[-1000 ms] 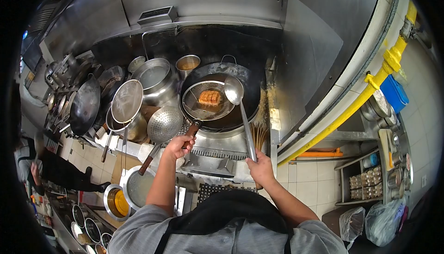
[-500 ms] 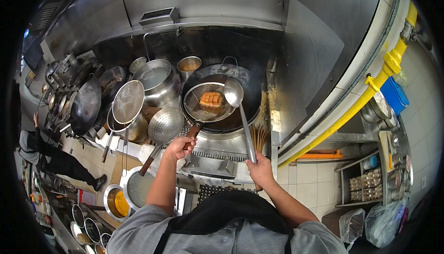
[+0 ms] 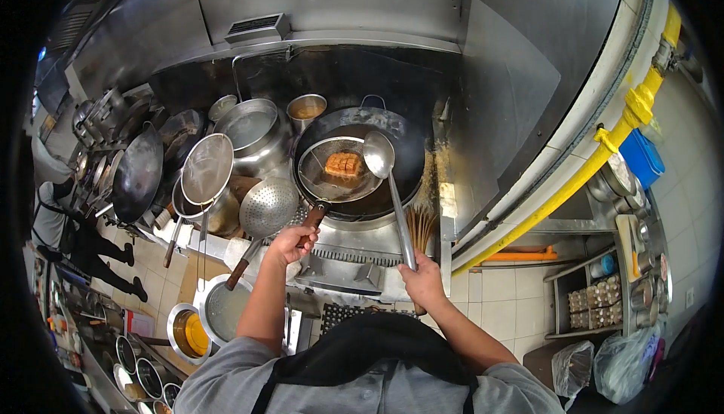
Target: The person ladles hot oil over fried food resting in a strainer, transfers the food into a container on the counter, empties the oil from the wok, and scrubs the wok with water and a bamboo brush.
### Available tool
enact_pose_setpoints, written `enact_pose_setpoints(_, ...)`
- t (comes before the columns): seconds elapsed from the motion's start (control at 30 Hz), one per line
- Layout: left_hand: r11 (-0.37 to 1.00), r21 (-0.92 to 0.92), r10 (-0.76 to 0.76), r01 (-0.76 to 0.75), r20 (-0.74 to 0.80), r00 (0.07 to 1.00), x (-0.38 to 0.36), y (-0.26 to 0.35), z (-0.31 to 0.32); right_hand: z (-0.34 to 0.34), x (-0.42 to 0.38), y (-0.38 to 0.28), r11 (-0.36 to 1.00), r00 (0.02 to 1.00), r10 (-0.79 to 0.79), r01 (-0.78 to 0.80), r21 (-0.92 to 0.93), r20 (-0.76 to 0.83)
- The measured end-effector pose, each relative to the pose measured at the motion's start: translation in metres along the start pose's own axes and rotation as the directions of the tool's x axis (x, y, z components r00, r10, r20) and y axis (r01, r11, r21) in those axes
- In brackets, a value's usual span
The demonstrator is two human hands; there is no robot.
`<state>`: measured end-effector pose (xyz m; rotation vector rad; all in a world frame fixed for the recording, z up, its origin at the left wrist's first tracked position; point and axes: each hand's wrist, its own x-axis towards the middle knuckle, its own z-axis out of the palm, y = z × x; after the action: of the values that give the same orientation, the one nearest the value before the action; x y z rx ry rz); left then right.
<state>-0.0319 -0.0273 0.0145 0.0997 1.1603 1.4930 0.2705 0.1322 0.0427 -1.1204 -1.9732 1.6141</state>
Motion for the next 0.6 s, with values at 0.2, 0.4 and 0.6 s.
enact_pose_setpoints(0.2,1.0,-0.004,-0.007,0.007,-0.002,1.0,0.0005,-0.0027,-0.0043,0.0003,-0.001,-0.0009,0.999,0.999,-0.042,0.042,-0.026,-0.007)
enact_pose_setpoints(0.4,1.0,0.005,-0.005,0.005,0.031,1.0,0.007,-0.0021,-0.008,0.0008,-0.0006,0.0014,0.999,0.999,-0.039,0.038,-0.031,-0.029)
enact_pose_setpoints(0.6,0.998,0.064,-0.011,0.009,0.03,0.999,0.0037,-0.0017,-0.0045,-0.0001,-0.0027,-0.0015,0.999,1.0,-0.029,0.029,-0.038,-0.003)
